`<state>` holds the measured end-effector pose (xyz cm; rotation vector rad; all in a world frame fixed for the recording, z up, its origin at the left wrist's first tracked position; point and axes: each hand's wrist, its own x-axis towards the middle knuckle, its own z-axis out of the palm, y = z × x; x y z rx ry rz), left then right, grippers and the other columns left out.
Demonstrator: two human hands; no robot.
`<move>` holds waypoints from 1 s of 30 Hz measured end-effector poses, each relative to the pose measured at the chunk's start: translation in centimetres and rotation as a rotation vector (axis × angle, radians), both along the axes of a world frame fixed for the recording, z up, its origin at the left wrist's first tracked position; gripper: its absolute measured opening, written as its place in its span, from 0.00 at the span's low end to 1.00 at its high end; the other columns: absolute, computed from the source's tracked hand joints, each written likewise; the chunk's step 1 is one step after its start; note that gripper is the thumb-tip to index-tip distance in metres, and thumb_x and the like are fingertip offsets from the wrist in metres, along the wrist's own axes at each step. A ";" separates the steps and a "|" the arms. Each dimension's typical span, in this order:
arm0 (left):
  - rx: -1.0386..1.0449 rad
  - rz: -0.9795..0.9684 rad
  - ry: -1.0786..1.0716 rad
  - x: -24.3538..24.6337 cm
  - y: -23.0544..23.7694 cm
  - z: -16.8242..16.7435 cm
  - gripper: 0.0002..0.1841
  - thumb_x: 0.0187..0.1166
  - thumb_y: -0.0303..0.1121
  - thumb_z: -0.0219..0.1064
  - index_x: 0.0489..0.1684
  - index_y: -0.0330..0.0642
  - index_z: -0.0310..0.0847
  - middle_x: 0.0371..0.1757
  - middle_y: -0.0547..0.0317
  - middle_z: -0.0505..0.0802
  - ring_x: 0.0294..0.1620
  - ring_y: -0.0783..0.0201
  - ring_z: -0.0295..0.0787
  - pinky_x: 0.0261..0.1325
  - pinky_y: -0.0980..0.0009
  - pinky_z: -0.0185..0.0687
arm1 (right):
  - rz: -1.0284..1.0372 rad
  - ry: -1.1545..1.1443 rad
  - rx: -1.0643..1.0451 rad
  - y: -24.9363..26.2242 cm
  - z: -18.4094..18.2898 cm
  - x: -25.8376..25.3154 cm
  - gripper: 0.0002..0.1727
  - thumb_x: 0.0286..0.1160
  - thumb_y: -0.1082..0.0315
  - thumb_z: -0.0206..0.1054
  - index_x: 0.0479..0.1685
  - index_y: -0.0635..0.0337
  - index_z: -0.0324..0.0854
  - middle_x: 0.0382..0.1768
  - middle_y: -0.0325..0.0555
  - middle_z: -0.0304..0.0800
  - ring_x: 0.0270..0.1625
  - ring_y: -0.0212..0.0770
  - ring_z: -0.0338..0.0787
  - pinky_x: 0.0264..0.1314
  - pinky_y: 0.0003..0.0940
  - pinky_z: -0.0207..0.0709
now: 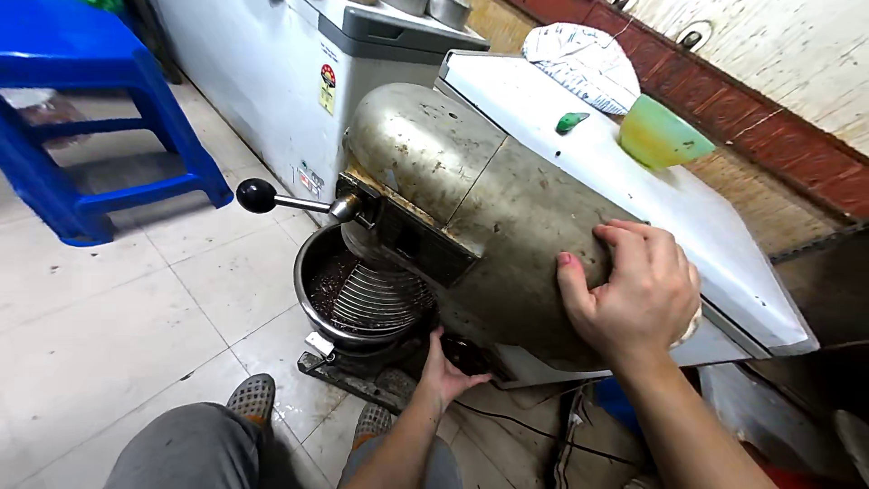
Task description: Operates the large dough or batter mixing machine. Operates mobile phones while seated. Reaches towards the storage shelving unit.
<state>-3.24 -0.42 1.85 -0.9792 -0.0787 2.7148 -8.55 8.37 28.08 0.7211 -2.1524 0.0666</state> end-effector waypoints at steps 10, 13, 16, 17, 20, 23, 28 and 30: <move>-1.565 -0.345 -0.194 0.1 3.0 1.1 0.76 0.32 0.53 0.95 0.89 0.33 0.43 0.83 0.21 0.64 0.78 0.32 0.73 0.73 0.48 0.80 | -0.018 0.002 0.020 -0.1 0.0 0.2 0.36 0.76 0.34 0.53 0.57 0.58 0.86 0.60 0.59 0.89 0.56 0.61 0.87 0.50 0.58 0.72; -1.844 -0.413 -0.196 0.5 3.8 0.7 0.75 0.33 0.64 0.90 0.89 0.34 0.51 0.85 0.20 0.60 0.82 0.29 0.67 0.78 0.49 0.75 | -0.017 0.009 0.015 -0.2 0.0 0.1 0.36 0.75 0.34 0.54 0.56 0.59 0.86 0.60 0.60 0.89 0.55 0.61 0.87 0.49 0.59 0.72; -1.841 -0.256 -0.076 1.9 3.5 -0.8 0.79 0.31 0.70 0.89 0.92 0.35 0.49 0.88 0.20 0.55 0.87 0.26 0.59 0.83 0.43 0.69 | -0.004 0.018 0.016 -0.1 0.0 0.0 0.36 0.75 0.35 0.54 0.56 0.59 0.86 0.59 0.60 0.89 0.55 0.62 0.87 0.49 0.58 0.73; -1.768 -0.152 -0.045 2.3 3.3 -1.2 0.80 0.31 0.69 0.89 0.92 0.32 0.47 0.89 0.19 0.55 0.88 0.25 0.55 0.84 0.39 0.65 | 0.000 0.024 0.016 -0.1 0.0 0.0 0.36 0.75 0.35 0.53 0.56 0.59 0.87 0.59 0.59 0.89 0.56 0.61 0.88 0.49 0.58 0.73; -0.924 -0.029 0.015 2.6 2.4 -0.6 0.52 0.83 0.53 0.66 0.95 0.43 0.27 0.91 0.28 0.55 0.87 0.34 0.61 0.75 0.36 0.72 | 0.008 0.013 0.020 0.0 -0.1 0.1 0.36 0.76 0.35 0.54 0.57 0.59 0.86 0.59 0.60 0.89 0.56 0.62 0.87 0.50 0.58 0.72; -0.143 -0.067 -0.035 1.1 1.0 0.2 0.64 0.58 0.92 0.36 0.95 0.56 0.46 0.87 0.32 0.68 0.79 0.26 0.72 0.65 0.24 0.76 | -0.008 -0.007 0.034 0.1 -0.1 0.3 0.36 0.75 0.35 0.54 0.58 0.60 0.86 0.60 0.60 0.88 0.57 0.62 0.87 0.50 0.59 0.72; 0.012 0.019 -0.045 0.2 0.6 0.1 0.51 0.70 0.81 0.49 0.90 0.56 0.55 0.83 0.38 0.74 0.79 0.33 0.73 0.69 0.27 0.74 | -0.022 0.024 0.040 0.0 -0.1 0.1 0.36 0.75 0.35 0.53 0.57 0.59 0.86 0.60 0.58 0.89 0.56 0.60 0.87 0.50 0.57 0.73; -0.015 0.002 -0.059 -0.2 0.6 0.1 0.50 0.71 0.80 0.49 0.89 0.55 0.58 0.81 0.38 0.75 0.78 0.33 0.74 0.68 0.27 0.73 | -0.024 0.028 0.045 0.0 -0.1 0.1 0.35 0.75 0.35 0.53 0.56 0.59 0.86 0.59 0.59 0.89 0.55 0.60 0.87 0.49 0.57 0.72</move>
